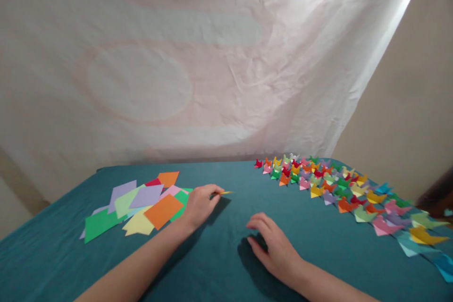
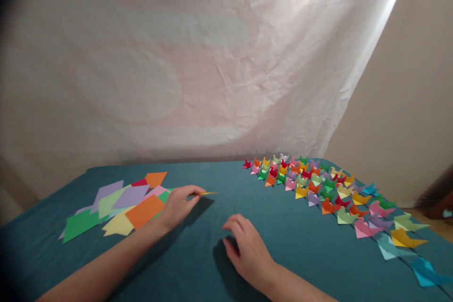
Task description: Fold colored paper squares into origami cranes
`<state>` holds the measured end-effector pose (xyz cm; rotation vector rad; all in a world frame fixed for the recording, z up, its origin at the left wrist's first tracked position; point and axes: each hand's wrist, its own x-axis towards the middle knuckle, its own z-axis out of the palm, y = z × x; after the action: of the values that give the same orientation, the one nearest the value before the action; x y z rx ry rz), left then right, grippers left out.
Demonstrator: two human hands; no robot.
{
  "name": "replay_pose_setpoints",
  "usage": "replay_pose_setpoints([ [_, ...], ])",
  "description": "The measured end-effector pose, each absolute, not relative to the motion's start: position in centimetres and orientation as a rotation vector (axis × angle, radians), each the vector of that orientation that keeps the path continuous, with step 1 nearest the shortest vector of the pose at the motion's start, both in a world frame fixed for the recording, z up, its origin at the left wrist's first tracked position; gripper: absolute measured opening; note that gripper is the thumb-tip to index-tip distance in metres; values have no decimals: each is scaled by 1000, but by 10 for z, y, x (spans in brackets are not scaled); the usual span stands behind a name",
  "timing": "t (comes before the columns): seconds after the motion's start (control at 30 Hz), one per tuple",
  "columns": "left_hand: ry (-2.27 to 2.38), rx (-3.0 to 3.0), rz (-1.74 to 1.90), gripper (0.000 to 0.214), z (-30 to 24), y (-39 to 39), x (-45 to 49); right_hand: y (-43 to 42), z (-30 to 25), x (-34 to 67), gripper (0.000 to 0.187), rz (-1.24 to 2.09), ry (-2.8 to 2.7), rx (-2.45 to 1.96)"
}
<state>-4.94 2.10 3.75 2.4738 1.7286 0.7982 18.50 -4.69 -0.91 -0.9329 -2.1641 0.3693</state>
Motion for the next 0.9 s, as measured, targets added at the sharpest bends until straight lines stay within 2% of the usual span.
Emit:
replay_pose_setpoints([
  [0.07,1446,2409,888,18,36,-1,-32,-43,-13,188,29,280,-1994,-980],
  [0.2,1106,2362,959,15,32,-35,-11,-38,-13,194,45,223,-2054,-957],
  [0.33,905,2493,975,16,24,-48,-6,-38,-7,195,28,230,-2210,-882],
  [0.53,947,2584,817,11,12,-52,-9,-37,-5,200,18,108,-2318,-815],
  [0.67,1072,2600,701,19,10,-51,-12,-38,-1,205,17,8,-2405,-810],
  [0.9,1116,2642,633,12,7,-47,-14,-38,2,208,17,31,-2481,-836],
])
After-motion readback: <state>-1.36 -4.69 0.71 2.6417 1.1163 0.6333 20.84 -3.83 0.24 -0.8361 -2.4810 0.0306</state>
